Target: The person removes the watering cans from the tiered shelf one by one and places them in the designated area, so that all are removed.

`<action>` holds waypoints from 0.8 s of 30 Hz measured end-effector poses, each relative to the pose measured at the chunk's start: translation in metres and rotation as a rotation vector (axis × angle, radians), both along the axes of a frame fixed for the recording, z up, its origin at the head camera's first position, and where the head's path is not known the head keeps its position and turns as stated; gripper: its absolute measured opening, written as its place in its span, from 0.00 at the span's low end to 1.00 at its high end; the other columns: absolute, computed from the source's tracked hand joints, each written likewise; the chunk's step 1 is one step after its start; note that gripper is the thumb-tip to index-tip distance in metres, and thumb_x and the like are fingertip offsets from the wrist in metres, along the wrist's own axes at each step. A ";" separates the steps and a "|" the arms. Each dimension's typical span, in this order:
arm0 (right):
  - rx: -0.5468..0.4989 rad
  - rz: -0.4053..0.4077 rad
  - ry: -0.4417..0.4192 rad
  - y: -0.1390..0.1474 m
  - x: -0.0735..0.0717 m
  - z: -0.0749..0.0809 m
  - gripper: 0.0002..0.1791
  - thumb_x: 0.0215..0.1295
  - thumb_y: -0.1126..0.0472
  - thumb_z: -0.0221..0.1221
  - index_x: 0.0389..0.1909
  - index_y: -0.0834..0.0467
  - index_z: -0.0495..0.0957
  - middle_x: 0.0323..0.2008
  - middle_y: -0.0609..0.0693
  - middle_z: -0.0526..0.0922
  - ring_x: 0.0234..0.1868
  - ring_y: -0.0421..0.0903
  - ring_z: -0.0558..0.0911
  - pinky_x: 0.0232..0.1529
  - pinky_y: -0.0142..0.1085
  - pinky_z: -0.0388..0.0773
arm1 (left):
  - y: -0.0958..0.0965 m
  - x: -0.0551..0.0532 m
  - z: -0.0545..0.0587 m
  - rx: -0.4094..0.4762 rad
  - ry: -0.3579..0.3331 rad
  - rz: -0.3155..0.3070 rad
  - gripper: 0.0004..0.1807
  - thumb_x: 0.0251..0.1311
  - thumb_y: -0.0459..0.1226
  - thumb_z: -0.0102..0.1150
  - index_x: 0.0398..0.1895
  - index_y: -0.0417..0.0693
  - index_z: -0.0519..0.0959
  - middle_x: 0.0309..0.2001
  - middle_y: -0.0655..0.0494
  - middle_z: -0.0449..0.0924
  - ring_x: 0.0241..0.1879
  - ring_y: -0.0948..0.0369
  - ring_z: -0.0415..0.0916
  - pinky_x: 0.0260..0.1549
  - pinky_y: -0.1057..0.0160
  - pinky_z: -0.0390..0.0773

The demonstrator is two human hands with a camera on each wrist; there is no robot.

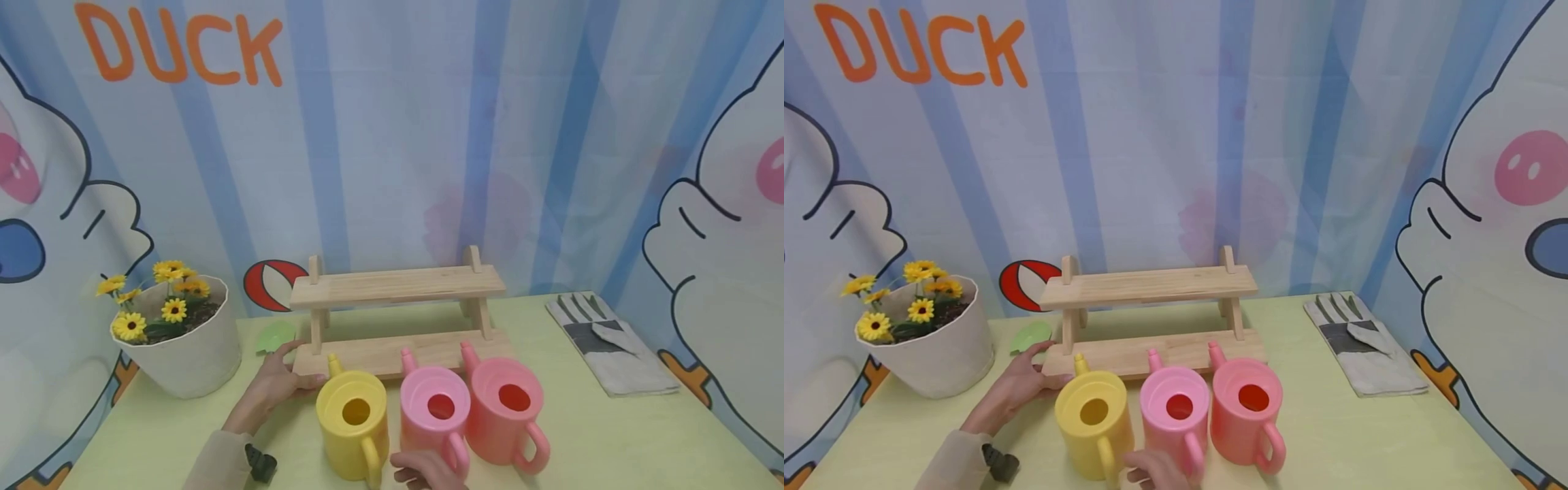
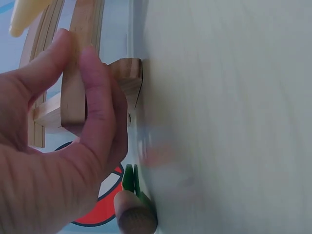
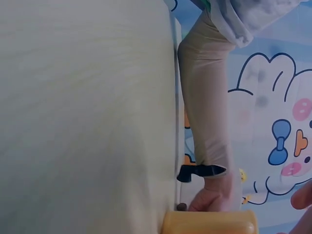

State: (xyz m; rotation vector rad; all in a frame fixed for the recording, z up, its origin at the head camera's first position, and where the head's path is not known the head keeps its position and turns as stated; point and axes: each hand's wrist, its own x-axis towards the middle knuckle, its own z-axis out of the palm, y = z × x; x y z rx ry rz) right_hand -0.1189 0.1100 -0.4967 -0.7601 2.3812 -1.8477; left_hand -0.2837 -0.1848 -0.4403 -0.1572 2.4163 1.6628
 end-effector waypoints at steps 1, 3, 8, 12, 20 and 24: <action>0.007 -0.019 0.050 0.003 0.004 0.002 0.23 0.70 0.69 0.69 0.62 0.74 0.78 0.51 0.68 0.85 0.50 0.35 0.86 0.51 0.28 0.87 | -0.001 0.001 0.000 -0.020 0.007 0.004 0.57 0.59 0.33 0.82 0.86 0.38 0.54 0.63 0.24 0.81 0.38 0.61 0.88 0.41 0.64 0.89; 0.038 -0.063 0.082 0.007 0.011 0.011 0.24 0.69 0.66 0.71 0.62 0.70 0.79 0.52 0.64 0.86 0.51 0.35 0.86 0.51 0.28 0.87 | -0.003 0.003 0.002 -0.093 0.026 0.013 0.57 0.59 0.37 0.83 0.85 0.38 0.56 0.61 0.27 0.84 0.38 0.61 0.88 0.41 0.64 0.87; 0.155 -0.218 -0.147 0.014 0.033 0.062 0.23 0.70 0.50 0.73 0.62 0.51 0.82 0.56 0.47 0.87 0.52 0.37 0.84 0.57 0.25 0.84 | -0.011 0.013 0.008 -0.326 0.102 0.036 0.55 0.57 0.51 0.83 0.82 0.40 0.63 0.57 0.33 0.86 0.44 0.52 0.87 0.43 0.56 0.85; 0.194 -0.304 -0.116 0.025 0.038 0.090 0.17 0.73 0.49 0.71 0.59 0.45 0.84 0.53 0.40 0.87 0.48 0.37 0.84 0.56 0.27 0.86 | -0.015 0.021 0.015 -0.422 0.208 0.063 0.49 0.60 0.56 0.78 0.79 0.41 0.69 0.62 0.32 0.83 0.57 0.43 0.83 0.54 0.43 0.85; 0.220 -0.562 0.265 0.058 0.029 0.111 0.16 0.68 0.66 0.73 0.54 0.50 0.87 0.45 0.41 0.89 0.42 0.32 0.84 0.44 0.28 0.88 | -0.016 0.032 0.023 -0.509 0.353 0.078 0.46 0.69 0.58 0.69 0.81 0.44 0.67 0.77 0.33 0.71 0.74 0.36 0.69 0.72 0.30 0.73; 0.311 -0.692 0.354 0.080 0.017 0.126 0.18 0.71 0.66 0.72 0.59 0.52 0.86 0.49 0.44 0.90 0.44 0.30 0.83 0.46 0.22 0.84 | -0.018 0.031 0.021 -0.597 0.457 0.066 0.46 0.72 0.60 0.64 0.82 0.42 0.66 0.80 0.35 0.67 0.77 0.35 0.64 0.76 0.29 0.67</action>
